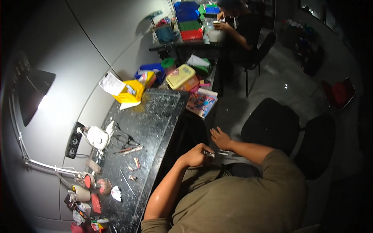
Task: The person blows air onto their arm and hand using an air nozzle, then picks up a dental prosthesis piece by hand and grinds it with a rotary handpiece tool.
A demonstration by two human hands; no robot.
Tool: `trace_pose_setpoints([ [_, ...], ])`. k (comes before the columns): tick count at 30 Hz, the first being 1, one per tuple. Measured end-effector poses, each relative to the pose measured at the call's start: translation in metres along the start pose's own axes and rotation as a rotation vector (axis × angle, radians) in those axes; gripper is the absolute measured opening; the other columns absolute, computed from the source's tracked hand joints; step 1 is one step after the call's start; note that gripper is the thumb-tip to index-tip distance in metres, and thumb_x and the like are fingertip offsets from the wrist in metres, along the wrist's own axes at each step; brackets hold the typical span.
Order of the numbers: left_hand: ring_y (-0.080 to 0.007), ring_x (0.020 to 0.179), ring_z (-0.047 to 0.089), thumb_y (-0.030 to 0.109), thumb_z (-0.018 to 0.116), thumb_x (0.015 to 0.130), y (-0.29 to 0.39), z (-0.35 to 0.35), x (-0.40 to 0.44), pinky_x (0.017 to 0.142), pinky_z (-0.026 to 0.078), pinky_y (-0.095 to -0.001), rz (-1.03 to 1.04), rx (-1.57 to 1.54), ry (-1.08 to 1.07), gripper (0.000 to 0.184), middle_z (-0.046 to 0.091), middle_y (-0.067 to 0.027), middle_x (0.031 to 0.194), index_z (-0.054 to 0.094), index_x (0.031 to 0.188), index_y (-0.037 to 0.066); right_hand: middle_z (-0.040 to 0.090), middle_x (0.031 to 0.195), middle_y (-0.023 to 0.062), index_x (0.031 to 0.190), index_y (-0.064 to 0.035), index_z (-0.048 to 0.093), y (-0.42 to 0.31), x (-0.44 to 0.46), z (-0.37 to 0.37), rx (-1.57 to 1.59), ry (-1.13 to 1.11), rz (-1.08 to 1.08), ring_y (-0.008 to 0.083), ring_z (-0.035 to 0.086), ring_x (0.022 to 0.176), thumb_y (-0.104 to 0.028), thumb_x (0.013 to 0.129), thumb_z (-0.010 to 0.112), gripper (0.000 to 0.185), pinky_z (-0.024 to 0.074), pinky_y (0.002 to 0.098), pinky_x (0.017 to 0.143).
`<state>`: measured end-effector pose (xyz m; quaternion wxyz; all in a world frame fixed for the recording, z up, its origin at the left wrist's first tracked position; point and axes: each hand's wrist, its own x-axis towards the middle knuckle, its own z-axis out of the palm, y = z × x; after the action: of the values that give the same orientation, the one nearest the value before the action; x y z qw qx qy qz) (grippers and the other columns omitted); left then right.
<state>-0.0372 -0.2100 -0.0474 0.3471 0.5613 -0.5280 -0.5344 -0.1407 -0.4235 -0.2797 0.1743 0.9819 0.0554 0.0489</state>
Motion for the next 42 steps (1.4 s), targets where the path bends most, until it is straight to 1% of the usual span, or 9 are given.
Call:
trace_pose_setpoints([
  [3,-0.0112,0.062,0.053,0.003,0.065,0.068,0.052,0.029,-0.011,0.061,0.043,-0.0290,0.293,-0.147,-0.077,0.010,0.059,-0.0064,0.065,0.063,0.075,-0.004,0.032,0.157,0.0274,0.126,-0.0012,0.063,0.005,0.002,-0.024,0.107,-0.243,-0.001,0.0384,0.025,0.150,-0.029,0.093,0.049,0.046,0.0149,0.0617,0.120],
  [6,-0.0130,0.066,0.058,0.004,0.065,0.070,0.068,0.028,-0.015,0.063,0.046,-0.0310,0.138,0.023,0.040,0.012,0.064,-0.0087,0.068,0.066,0.078,-0.004,0.028,0.159,0.0279,0.128,-0.0005,0.062,-0.001,0.007,-0.018,0.146,-0.421,-0.009,0.0382,0.021,0.151,-0.028,0.094,0.050,0.046,0.0107,0.0615,0.121],
  [8,-0.0389,0.083,0.070,0.010,0.063,0.074,-0.012,0.026,0.010,0.078,0.055,-0.0418,-0.027,0.583,0.478,0.025,0.072,-0.0248,0.087,0.072,0.090,-0.007,0.028,0.159,0.0286,0.130,-0.0001,0.061,-0.006,0.010,-0.013,0.159,-0.454,-0.054,0.0381,0.021,0.152,-0.028,0.095,0.049,0.046,0.0106,0.0616,0.121],
  [14,-0.0463,0.104,0.063,0.015,0.056,0.077,0.017,0.005,0.005,0.095,0.051,-0.0508,-0.436,0.595,0.596,0.035,0.069,-0.0285,0.100,0.074,0.103,0.001,0.035,0.155,0.0289,0.126,0.0022,0.061,-0.018,0.014,-0.020,0.225,-0.319,-0.097,0.0377,0.024,0.151,-0.028,0.092,0.050,0.047,0.0147,0.0656,0.119],
  [19,-0.0231,0.069,0.067,0.004,0.067,0.069,0.002,-0.007,-0.004,0.066,0.050,-0.0352,-0.103,0.143,0.298,0.020,0.071,-0.0142,0.077,0.070,0.086,-0.004,0.035,0.156,0.0267,0.128,-0.0007,0.061,-0.008,0.007,-0.011,0.073,-0.193,-0.027,0.0346,0.025,0.151,-0.028,0.093,0.048,0.046,0.0107,0.0653,0.120],
  [23,-0.0136,0.068,0.061,0.001,0.069,0.069,0.013,0.002,-0.002,0.063,0.048,-0.0298,0.174,0.082,-0.016,0.018,0.067,-0.0052,0.072,0.069,0.086,-0.003,0.034,0.156,0.0271,0.129,-0.0010,0.061,0.003,0.007,-0.013,0.065,-0.285,-0.027,0.0357,0.025,0.151,-0.027,0.093,0.049,0.046,0.0126,0.0652,0.120],
  [26,-0.0137,0.072,0.064,0.001,0.068,0.069,0.022,0.010,-0.002,0.067,0.050,-0.0297,0.038,0.116,0.155,0.019,0.070,-0.0093,0.076,0.070,0.088,-0.005,0.034,0.156,0.0278,0.127,-0.0007,0.063,0.005,0.006,-0.014,0.168,-0.392,-0.011,0.0374,0.024,0.150,-0.029,0.094,0.050,0.045,0.0115,0.0646,0.120],
  [31,-0.0439,0.105,0.065,0.010,0.057,0.077,-0.012,-0.001,0.002,0.094,0.051,-0.0452,-0.248,0.392,0.688,0.039,0.069,-0.0299,0.104,0.073,0.110,-0.002,0.033,0.156,0.0277,0.132,0.0022,0.057,0.000,0.008,-0.020,0.086,-0.169,0.097,0.0382,0.024,0.150,-0.026,0.095,0.048,0.047,0.0121,0.0625,0.121],
  [42,-0.0427,0.105,0.066,0.008,0.057,0.073,-0.028,-0.011,0.016,0.097,0.051,-0.0429,-0.253,0.382,0.694,0.041,0.069,-0.0296,0.103,0.073,0.109,-0.003,0.029,0.159,0.0279,0.146,0.0096,0.038,-0.008,-0.010,-0.037,0.005,-0.013,0.252,0.0369,0.024,0.151,-0.017,0.095,0.040,0.058,0.0154,0.0456,0.125],
])
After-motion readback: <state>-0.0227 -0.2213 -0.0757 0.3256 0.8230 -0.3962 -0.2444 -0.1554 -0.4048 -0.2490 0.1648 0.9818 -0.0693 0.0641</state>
